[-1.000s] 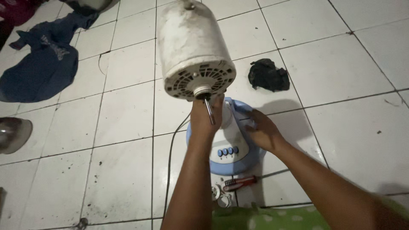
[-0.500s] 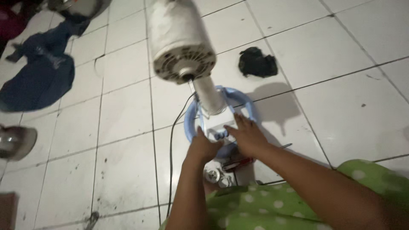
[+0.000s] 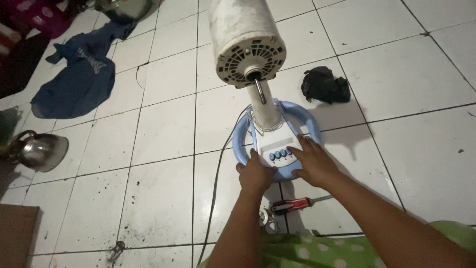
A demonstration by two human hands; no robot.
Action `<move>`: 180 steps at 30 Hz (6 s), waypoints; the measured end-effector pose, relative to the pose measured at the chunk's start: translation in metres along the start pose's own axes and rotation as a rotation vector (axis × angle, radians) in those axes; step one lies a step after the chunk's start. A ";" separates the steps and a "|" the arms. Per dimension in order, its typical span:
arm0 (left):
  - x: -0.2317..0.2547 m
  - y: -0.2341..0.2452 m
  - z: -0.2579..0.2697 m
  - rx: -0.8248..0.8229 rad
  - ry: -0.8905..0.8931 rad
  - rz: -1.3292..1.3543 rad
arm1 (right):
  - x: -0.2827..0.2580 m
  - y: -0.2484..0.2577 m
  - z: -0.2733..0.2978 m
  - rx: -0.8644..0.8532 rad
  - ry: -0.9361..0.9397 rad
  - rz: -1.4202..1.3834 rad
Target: The person assembles a pedestal fan by attaching the motor housing to the stand, securing it with a screwdriver, and then fitting the front wire cage onto the motor shaft.
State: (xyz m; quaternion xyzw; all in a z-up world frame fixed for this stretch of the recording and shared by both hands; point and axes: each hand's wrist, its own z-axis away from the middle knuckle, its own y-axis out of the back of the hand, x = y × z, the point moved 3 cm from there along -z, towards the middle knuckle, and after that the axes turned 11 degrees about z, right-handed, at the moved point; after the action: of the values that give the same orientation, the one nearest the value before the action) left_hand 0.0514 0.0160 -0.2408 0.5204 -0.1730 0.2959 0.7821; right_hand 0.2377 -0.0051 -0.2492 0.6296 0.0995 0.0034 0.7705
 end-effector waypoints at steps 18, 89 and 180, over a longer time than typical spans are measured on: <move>0.063 0.046 0.010 0.290 -0.409 0.682 | -0.040 0.178 0.040 0.618 -0.061 -1.094; 0.088 0.109 0.048 0.302 -0.585 1.285 | -0.056 0.172 -0.015 0.577 0.058 -1.756; 0.095 0.108 0.047 0.221 -0.381 1.053 | 0.004 0.256 0.040 0.681 -0.571 -0.817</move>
State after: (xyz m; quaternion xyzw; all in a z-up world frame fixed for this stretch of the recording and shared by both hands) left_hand 0.0566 0.0308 -0.0899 0.4868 -0.5152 0.5629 0.4251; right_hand 0.2792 0.0095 0.0064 0.7276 0.1183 -0.4941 0.4609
